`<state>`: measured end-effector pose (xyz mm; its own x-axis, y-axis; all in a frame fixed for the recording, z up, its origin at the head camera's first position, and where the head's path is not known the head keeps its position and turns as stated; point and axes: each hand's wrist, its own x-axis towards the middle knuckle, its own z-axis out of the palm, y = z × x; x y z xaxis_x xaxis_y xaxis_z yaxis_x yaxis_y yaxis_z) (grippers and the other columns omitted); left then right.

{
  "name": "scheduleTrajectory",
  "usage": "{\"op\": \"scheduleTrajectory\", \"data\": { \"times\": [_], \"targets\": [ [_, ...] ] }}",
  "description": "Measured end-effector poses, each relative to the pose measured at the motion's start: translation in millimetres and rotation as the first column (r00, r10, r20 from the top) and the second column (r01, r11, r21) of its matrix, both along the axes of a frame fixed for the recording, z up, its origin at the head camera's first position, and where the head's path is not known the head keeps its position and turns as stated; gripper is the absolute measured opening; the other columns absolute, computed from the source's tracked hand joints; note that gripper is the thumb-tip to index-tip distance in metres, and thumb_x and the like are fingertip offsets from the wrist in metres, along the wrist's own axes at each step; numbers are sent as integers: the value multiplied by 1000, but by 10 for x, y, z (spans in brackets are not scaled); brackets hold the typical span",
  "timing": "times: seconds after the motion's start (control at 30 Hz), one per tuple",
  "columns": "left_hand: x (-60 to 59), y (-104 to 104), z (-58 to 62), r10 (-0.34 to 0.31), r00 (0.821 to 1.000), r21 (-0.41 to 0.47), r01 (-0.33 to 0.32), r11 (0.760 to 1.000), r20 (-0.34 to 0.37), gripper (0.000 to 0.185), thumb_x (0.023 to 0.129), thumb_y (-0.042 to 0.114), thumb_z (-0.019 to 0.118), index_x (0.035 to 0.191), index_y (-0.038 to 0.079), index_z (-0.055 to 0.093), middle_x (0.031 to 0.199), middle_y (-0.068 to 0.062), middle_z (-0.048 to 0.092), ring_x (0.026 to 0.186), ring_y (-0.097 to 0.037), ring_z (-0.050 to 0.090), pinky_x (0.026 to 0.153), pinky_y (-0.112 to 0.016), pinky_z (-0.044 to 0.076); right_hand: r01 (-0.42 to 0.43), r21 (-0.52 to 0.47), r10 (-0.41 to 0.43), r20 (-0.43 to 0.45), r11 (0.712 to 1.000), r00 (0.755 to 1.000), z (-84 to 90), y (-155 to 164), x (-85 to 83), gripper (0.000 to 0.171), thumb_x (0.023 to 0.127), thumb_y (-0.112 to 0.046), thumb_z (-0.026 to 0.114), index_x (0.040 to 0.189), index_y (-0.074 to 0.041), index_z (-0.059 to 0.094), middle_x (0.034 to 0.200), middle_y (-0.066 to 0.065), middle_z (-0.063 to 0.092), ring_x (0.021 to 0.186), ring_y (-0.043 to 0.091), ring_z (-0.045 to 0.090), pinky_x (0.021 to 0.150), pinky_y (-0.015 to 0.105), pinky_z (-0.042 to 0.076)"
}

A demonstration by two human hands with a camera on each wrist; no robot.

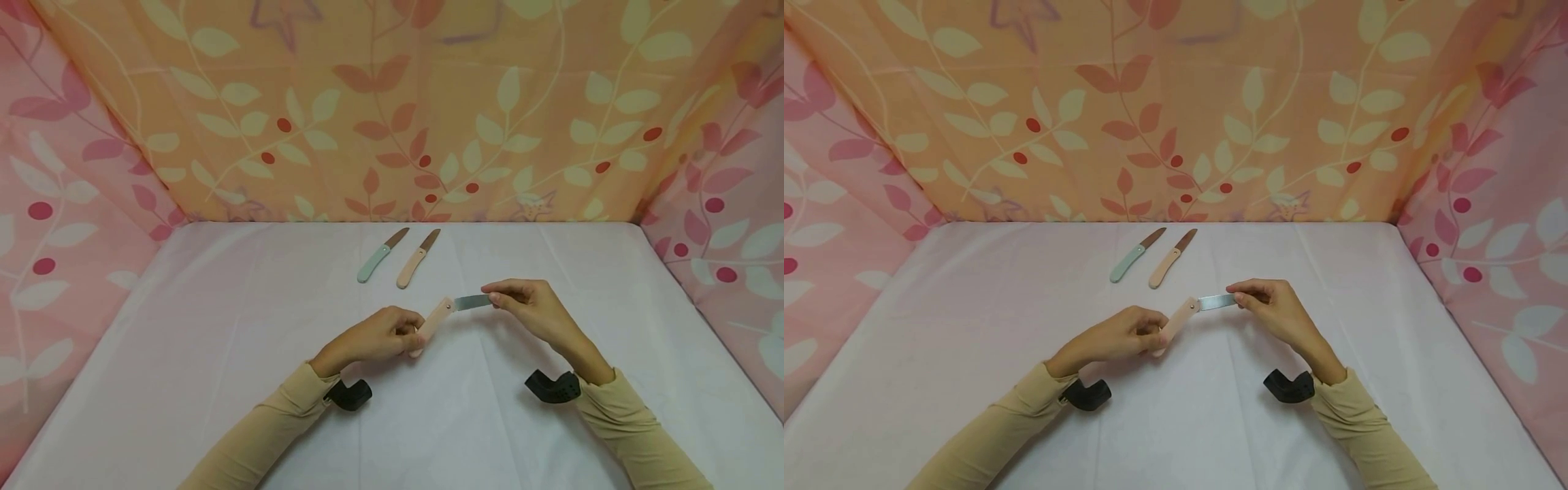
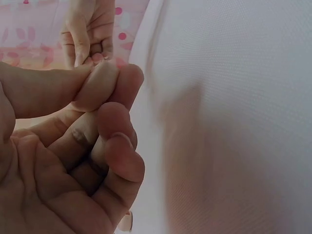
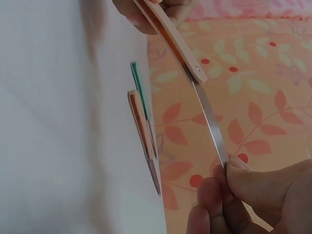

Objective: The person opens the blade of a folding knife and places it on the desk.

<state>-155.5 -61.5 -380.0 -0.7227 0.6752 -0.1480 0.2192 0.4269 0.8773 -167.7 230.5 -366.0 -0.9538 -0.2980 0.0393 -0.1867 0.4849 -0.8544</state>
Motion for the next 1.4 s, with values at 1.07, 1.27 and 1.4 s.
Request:
{"op": "scheduleTrajectory", "data": {
  "times": [1.07, 1.27, 1.4],
  "targets": [
    [20, 27, -75, -120, 992, -39, 121, 992, 33, 14, 98, 16, 61, 105, 6, 68, 76, -1, 69, 65, -6, 51, 60, -19, 41, 53, -16, -52, 36, 998, 998, -38, 26, -36, 34, 99, -24, 62, 116, 6, 65, 92, -6, 71, 87, 13, 69, 79, 28, 56],
    [0, 15, -98, -47, 997, -29, 49, 998, 68, 14, 98, 21, 63, 101, 8, 67, 79, -4, 71, 68, -11, 56, 62, -21, 46, 94, -18, -93, 13, 995, 996, -25, 35, -34, 36, 98, -26, 63, 115, 6, 66, 89, -9, 70, 85, 11, 69, 79, 27, 57],
    [-14, 1, -103, -28, 997, -40, 30, 999, 72, 15, 96, 21, 66, 104, 8, 64, 78, -4, 69, 65, -12, 56, 59, -22, 44, 110, -23, -109, 15, 994, 994, -29, 42, -49, 38, 98, -28, 64, 115, 6, 66, 88, -13, 68, 85, 11, 69, 79, 27, 57]
  ]
}}
